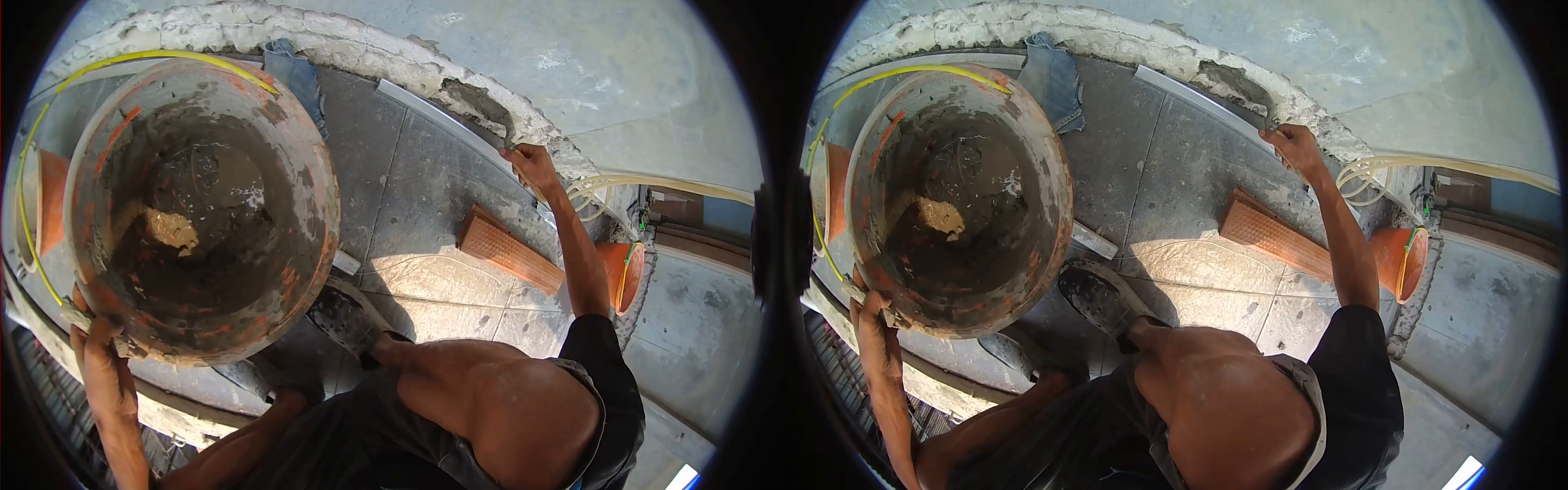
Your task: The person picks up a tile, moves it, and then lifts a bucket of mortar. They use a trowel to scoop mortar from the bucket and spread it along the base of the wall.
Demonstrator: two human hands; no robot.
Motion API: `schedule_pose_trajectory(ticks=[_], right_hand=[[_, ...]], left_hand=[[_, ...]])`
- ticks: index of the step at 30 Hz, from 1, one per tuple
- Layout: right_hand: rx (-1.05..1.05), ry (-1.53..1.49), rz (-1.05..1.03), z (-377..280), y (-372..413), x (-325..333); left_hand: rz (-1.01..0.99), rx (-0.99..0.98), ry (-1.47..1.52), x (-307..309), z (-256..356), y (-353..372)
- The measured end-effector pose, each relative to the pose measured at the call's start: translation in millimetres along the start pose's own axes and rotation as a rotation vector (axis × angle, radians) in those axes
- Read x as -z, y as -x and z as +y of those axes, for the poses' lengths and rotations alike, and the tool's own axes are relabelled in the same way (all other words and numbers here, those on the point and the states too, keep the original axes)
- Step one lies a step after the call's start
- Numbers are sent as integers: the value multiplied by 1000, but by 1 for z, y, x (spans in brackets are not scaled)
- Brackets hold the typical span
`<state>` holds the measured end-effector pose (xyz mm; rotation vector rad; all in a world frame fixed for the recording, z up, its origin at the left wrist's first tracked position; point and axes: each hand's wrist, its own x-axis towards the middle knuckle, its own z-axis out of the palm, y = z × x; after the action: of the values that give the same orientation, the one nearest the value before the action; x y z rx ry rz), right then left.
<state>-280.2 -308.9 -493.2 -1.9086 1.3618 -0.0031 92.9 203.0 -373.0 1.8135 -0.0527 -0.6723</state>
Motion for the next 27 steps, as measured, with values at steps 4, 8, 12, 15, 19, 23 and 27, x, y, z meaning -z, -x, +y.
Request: schedule_pose_trajectory(ticks=[4,8,12,15,19,23,27], right_hand=[[-7,22,31,-8,8,8],[-74,30,38,-3,17,24],[-120,63,66,-2,24,21],[-136,-5,124,5,28,20],[-82,231,239,16,39,26],[159,481,254,4,33,18],[255,531,235,-3,6,5]], left_hand=[[47,10,-10,-8,3,3],[51,18,53,-1,1,0],[-23,57,72,-5,8,-9],[-18,70,81,9,8,-26],[-115,85,84,11,4,-26],[-50,93,99,8,4,-19],[21,34,75,3,-6,-11]])
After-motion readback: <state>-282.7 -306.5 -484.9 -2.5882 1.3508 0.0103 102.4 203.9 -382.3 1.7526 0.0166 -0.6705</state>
